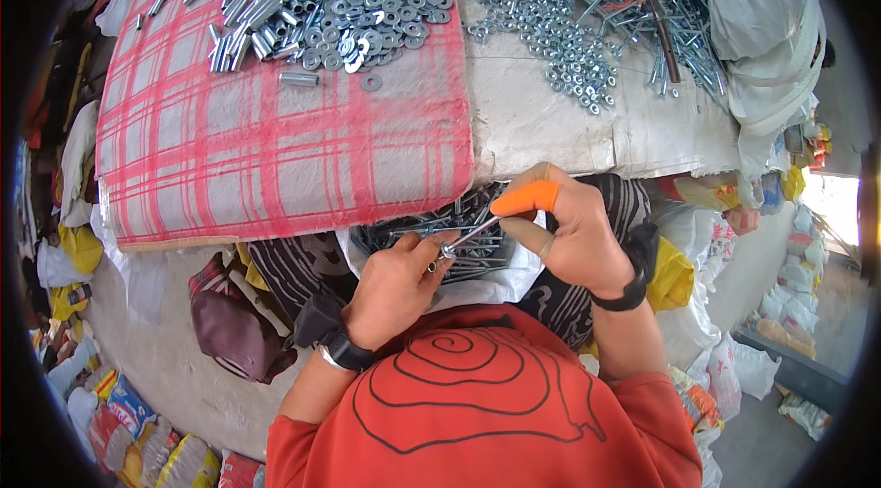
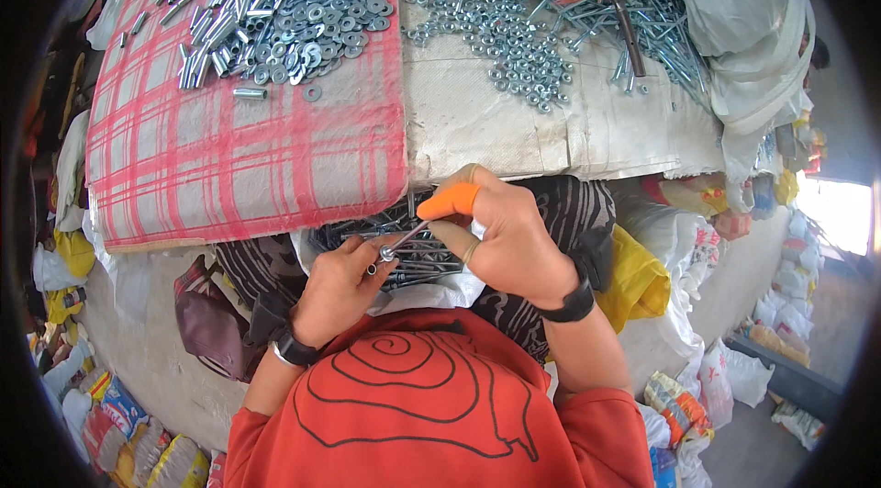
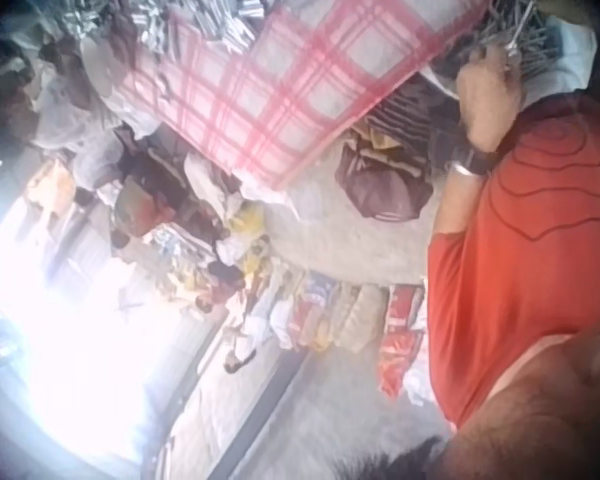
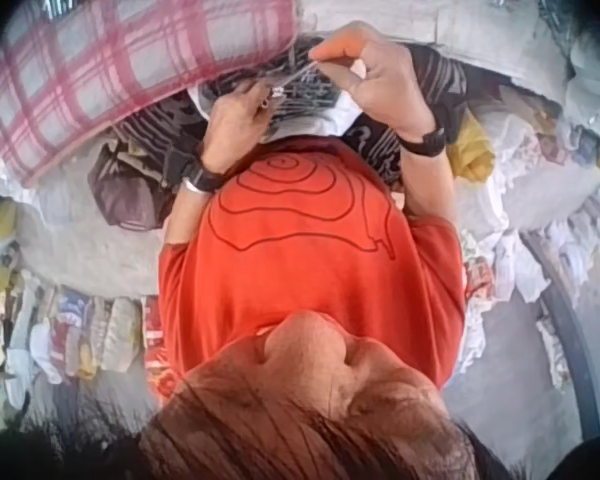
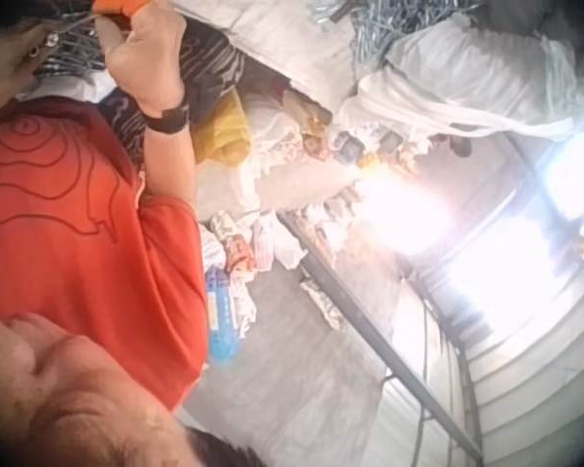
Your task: Manually sorting and organizing various metal bolts, washers, and tubes into a white bag.
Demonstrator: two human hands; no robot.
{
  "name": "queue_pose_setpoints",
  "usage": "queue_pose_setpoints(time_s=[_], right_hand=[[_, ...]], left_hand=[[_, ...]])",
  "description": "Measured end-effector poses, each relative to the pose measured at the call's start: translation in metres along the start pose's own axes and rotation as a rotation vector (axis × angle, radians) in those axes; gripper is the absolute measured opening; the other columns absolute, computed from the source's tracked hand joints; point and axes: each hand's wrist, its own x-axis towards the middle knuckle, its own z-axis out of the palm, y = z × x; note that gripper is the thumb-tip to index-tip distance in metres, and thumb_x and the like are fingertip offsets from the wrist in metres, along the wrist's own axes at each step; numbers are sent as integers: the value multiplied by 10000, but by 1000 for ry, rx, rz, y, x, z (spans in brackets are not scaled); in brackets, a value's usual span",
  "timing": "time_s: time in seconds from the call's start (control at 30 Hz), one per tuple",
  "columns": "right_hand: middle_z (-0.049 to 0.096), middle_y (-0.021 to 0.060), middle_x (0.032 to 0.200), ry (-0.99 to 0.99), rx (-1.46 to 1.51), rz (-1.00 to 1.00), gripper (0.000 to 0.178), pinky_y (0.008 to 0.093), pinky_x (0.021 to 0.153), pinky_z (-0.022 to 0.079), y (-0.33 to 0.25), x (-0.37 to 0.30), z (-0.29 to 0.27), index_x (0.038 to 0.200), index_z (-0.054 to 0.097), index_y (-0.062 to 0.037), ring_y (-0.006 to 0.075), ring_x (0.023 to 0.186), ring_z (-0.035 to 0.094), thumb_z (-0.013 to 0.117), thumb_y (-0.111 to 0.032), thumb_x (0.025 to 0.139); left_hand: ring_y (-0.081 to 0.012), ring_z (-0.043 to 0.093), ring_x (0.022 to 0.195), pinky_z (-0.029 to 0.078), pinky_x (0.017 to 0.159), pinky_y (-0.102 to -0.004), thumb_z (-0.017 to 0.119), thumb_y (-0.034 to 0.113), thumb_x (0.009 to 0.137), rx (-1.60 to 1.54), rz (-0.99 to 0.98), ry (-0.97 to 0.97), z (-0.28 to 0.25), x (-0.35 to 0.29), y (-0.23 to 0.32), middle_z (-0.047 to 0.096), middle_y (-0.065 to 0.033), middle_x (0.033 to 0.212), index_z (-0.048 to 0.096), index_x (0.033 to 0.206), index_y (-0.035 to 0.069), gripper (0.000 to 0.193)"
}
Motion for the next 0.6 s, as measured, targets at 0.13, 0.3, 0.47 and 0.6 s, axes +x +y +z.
queue_pose_setpoints(time_s=[0.13,0.3,0.47,0.6], right_hand=[[644,41,957,137,204,145,311,226,676,487,-17,-11,2,1084,669,-9,105,780,620,689,93,791],[633,10,870,-109,293,380,285,227,672,471,-8,-15,28,974,626,-21,80,754,584,799,-26,748],[591,109,1178,4,276,54,384,317,912,457,14,-10,58,1152,611,-11,179,1098,569,747,-125,812],[509,163,1364,-209,316,-86,497,377,1048,375,-4,-21,53,1320,552,-17,243,1271,461,616,-331,940]], left_hand=[[-183,668,619,509,552,-271,646,51,901,-624,-169,-51,-7,-13,-8,563,-76,826,636,1121,-20,231],[-153,694,654,544,555,-243,637,16,898,-685,40,-59,-3,-21,-2,588,-67,869,630,1010,-43,127],[-172,705,669,550,585,-282,610,0,908,-392,183,95,8,-25,21,657,-89,833,584,1007,-29,106],[-162,670,631,522,554,-282,544,80,968,-756,-200,344,-9,-24,21,632,-88,768,516,867,7,128]])
